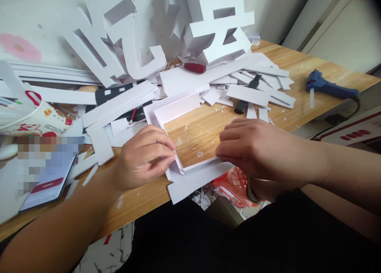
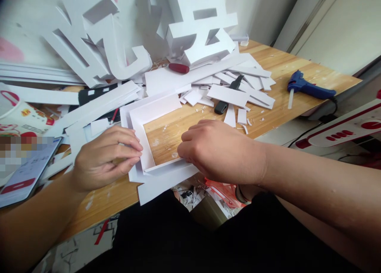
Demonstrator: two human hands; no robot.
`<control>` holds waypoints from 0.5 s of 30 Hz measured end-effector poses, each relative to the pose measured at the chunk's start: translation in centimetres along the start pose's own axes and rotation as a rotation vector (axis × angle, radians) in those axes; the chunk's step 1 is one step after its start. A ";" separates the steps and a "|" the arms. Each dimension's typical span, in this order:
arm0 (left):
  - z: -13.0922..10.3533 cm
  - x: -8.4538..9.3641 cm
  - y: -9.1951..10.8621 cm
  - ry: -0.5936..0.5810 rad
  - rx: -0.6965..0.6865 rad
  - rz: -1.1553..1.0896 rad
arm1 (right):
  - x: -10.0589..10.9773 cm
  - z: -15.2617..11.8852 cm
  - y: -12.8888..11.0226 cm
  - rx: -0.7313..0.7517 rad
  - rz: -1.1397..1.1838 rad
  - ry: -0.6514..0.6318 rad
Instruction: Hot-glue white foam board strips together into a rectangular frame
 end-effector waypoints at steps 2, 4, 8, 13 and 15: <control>0.0 0.0 0.0 -0.005 0.005 -0.003 | 0.1 0.0 -0.1 -0.001 0.009 0.012; -0.1 0.0 0.0 -0.011 0.011 -0.007 | 0.2 0.0 -0.2 -0.003 0.022 0.022; 0.0 0.0 0.1 -0.006 0.008 -0.008 | 0.1 0.0 -0.3 0.001 0.053 0.029; 0.2 -0.1 0.5 0.011 0.007 0.008 | -0.2 -0.1 -0.4 0.038 0.061 0.059; 0.1 -0.1 0.6 0.011 0.007 0.005 | -0.3 -0.1 -0.5 0.042 0.056 0.066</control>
Point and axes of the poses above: each hand's wrist, its own z-axis towards the middle knuckle, its own x-axis out of the back of the hand, y = z × x, the point moved 7 cm from there along z, towards the middle knuckle, and after that the axes turned 13 degrees about -z, right-handed, at the moved point
